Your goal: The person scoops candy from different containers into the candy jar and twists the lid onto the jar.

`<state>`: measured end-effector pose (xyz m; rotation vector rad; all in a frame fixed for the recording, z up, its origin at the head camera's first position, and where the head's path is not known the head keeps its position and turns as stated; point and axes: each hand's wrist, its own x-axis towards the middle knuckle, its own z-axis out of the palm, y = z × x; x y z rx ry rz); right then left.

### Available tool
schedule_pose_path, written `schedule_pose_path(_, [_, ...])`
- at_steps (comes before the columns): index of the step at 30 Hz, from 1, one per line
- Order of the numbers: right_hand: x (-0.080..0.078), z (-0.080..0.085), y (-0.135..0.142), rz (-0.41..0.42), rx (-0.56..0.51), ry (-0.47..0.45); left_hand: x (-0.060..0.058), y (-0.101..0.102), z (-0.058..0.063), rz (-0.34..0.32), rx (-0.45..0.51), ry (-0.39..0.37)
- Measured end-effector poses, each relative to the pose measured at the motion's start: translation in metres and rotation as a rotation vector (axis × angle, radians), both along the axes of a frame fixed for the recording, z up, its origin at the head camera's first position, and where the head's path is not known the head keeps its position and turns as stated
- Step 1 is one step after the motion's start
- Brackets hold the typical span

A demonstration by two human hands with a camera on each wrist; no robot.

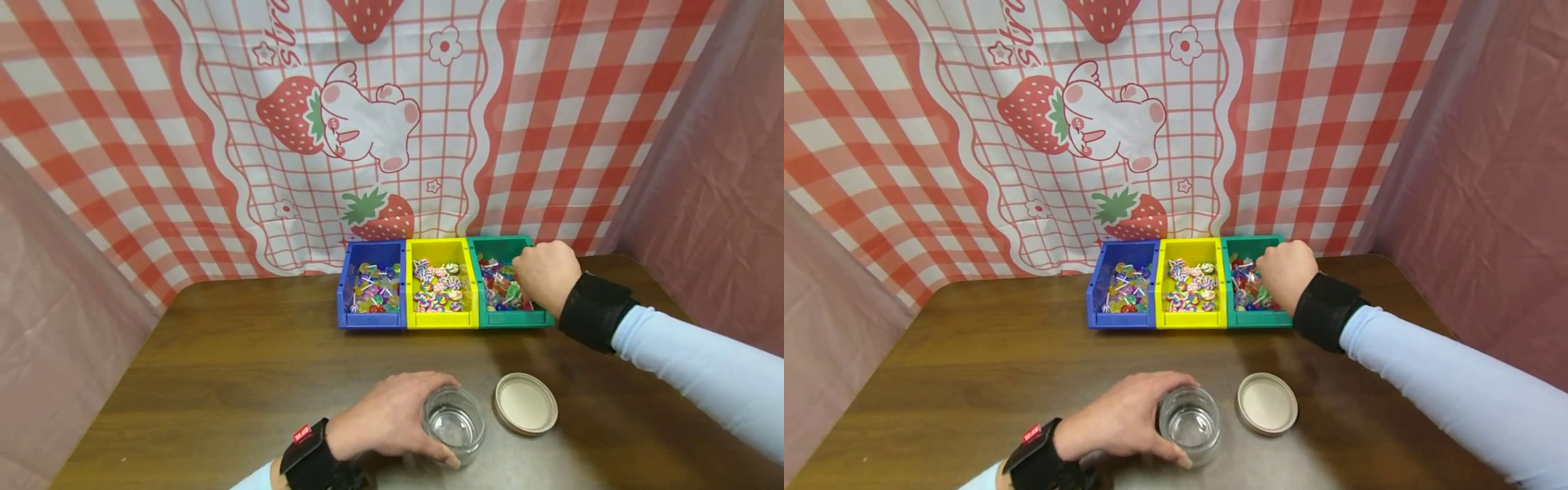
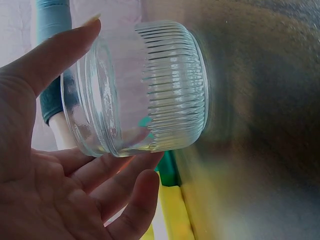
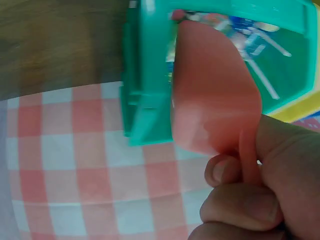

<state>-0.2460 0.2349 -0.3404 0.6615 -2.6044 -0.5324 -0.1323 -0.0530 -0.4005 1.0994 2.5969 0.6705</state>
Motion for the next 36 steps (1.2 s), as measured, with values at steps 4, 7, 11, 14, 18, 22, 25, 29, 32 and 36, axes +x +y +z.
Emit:
schedule_pose_path(4, [-0.002, -0.002, 0.004, -0.035, 0.008, -0.033, 0.0, 0.0, 0.0, 0.004, -0.003, -0.009])
schedule_pose_path(7, [-0.004, -0.002, 0.003, -0.064, 0.011, -0.08, -0.001, 0.0, 0.001, 0.003, -0.001, -0.016])
schedule_pose_path(11, [-0.005, -0.003, 0.002, -0.103, -0.003, -0.131, -0.002, 0.0, 0.001, 0.004, -0.001, -0.026])
schedule_pose_path(14, [-0.005, -0.004, 0.002, -0.103, -0.014, -0.128, -0.001, 0.0, 0.002, 0.01, -0.003, -0.032])
schedule_pose_path(18, [-0.007, -0.004, 0.002, -0.048, -0.03, -0.051, -0.001, 0.0, 0.001, 0.01, -0.005, -0.034])
schedule_pose_path(22, [-0.012, -0.005, 0.001, -0.011, -0.031, 0.011, -0.001, 0.0, 0.001, 0.003, -0.003, -0.035])
schedule_pose_path(25, [-0.016, -0.008, 0.003, -0.009, -0.03, 0.013, -0.001, 0.0, 0.002, 0.002, -0.005, -0.037])
schedule_pose_path(29, [-0.021, -0.011, 0.008, -0.038, -0.028, -0.042, -0.001, 0.0, 0.002, 0.002, -0.009, -0.034])
schedule_pose_path(32, [-0.026, -0.011, 0.013, -0.08, -0.066, -0.114, -0.001, 0.0, 0.001, 0.002, -0.01, -0.031])
schedule_pose_path(36, [-0.032, -0.01, 0.019, -0.132, -0.149, -0.218, -0.002, 0.0, 0.001, 0.002, -0.009, -0.027])
